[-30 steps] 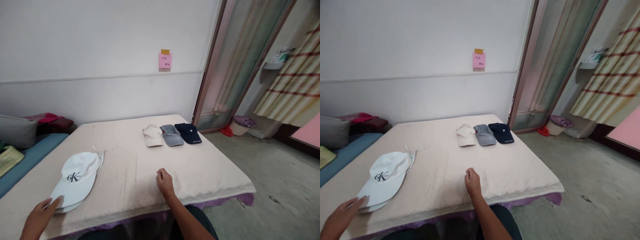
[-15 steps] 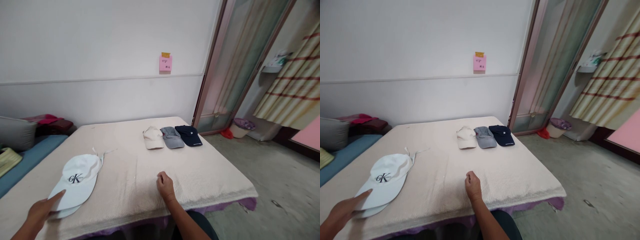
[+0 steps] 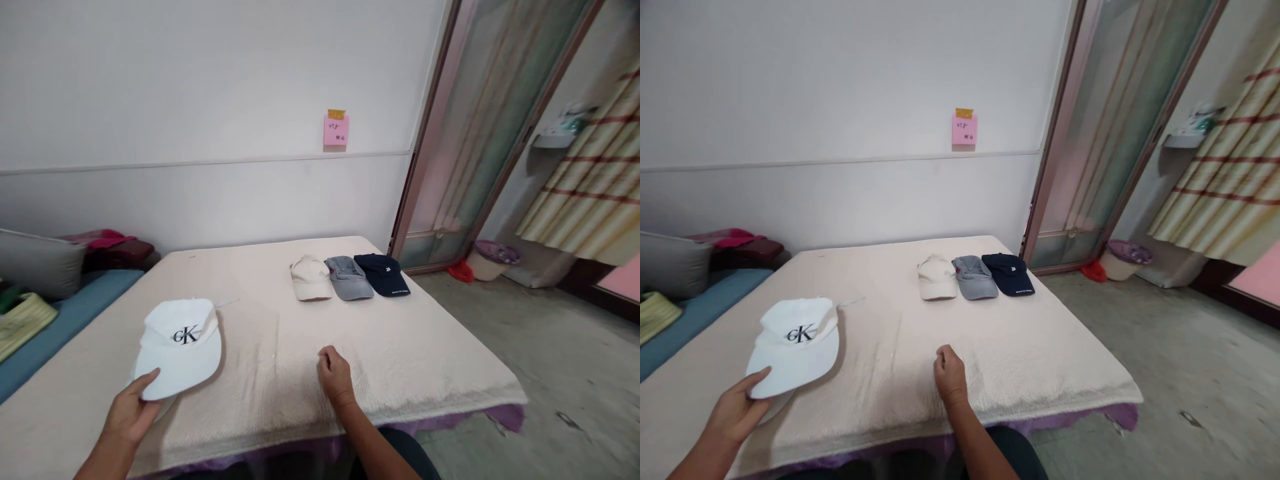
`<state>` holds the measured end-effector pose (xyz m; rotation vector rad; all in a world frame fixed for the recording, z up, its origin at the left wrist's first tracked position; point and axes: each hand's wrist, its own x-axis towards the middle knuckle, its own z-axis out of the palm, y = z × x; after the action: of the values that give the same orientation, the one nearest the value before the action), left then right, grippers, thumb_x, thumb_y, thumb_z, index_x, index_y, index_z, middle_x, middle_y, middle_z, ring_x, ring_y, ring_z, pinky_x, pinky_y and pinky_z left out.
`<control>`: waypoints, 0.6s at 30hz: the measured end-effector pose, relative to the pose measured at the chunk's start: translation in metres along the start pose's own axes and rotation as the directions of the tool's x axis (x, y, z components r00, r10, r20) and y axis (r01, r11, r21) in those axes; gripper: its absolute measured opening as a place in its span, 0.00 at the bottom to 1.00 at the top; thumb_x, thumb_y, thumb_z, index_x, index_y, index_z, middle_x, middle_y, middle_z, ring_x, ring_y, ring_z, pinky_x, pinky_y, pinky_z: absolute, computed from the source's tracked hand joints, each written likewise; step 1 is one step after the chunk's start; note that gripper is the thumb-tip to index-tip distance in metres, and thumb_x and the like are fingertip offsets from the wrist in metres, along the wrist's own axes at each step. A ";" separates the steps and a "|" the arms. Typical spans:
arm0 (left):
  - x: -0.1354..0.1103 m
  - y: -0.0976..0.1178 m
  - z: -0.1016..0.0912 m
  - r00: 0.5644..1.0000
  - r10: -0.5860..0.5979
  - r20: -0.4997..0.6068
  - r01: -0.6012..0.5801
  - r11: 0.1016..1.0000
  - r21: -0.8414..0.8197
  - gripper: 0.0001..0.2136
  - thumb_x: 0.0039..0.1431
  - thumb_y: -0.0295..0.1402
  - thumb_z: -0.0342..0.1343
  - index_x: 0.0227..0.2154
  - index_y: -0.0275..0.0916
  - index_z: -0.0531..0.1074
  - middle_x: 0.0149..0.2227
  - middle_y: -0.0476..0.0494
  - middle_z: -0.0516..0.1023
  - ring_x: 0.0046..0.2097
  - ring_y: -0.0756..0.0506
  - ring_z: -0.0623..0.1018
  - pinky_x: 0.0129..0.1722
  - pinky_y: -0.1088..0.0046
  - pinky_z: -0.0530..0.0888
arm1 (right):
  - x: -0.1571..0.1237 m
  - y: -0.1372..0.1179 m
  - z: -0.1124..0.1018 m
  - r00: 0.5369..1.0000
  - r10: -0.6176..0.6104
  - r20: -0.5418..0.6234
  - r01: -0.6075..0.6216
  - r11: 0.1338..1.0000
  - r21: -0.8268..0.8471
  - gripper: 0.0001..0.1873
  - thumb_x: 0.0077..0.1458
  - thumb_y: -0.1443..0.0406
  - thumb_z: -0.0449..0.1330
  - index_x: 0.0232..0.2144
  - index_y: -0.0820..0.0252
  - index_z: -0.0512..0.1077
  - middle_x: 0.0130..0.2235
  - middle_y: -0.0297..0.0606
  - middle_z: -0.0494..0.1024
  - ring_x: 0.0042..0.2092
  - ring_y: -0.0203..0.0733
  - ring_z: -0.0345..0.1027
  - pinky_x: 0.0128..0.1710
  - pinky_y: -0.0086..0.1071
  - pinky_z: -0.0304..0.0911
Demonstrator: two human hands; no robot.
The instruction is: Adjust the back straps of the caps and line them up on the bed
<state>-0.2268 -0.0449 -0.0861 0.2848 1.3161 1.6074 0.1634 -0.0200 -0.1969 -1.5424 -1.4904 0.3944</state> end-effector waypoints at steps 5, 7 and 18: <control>-0.036 -0.025 0.022 0.987 0.054 0.151 -0.030 0.987 -0.156 0.30 0.45 0.14 0.54 0.53 0.41 0.69 0.38 0.46 0.83 0.36 0.45 0.81 0.38 0.73 0.78 | -0.001 0.003 0.001 1.000 0.014 0.014 -0.014 1.000 -0.001 0.08 0.51 0.68 0.48 0.28 0.58 0.68 0.24 0.34 0.72 0.27 0.40 0.65 0.29 0.29 0.56; -0.052 -0.040 0.029 0.979 0.002 0.202 0.038 0.981 -0.192 0.32 0.45 0.14 0.53 0.55 0.42 0.68 0.39 0.44 0.83 0.36 0.44 0.81 0.40 0.69 0.78 | -0.002 0.004 0.001 1.000 0.021 0.021 -0.021 1.000 -0.001 0.08 0.51 0.67 0.49 0.29 0.58 0.68 0.24 0.35 0.72 0.27 0.41 0.65 0.29 0.30 0.56; -0.103 -0.090 0.043 0.894 -0.137 0.426 0.246 0.946 -0.210 0.33 0.42 0.17 0.58 0.55 0.41 0.68 0.41 0.40 0.82 0.46 0.36 0.78 0.50 0.58 0.72 | -0.002 0.000 -0.002 0.999 0.031 0.030 -0.031 0.999 -0.011 0.09 0.50 0.64 0.49 0.29 0.58 0.69 0.23 0.37 0.73 0.27 0.43 0.66 0.27 0.31 0.56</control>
<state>-0.0998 -0.1079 -0.1056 0.2975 0.7784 1.4343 0.1643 -0.0224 -0.1962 -1.5757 -1.4955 0.4301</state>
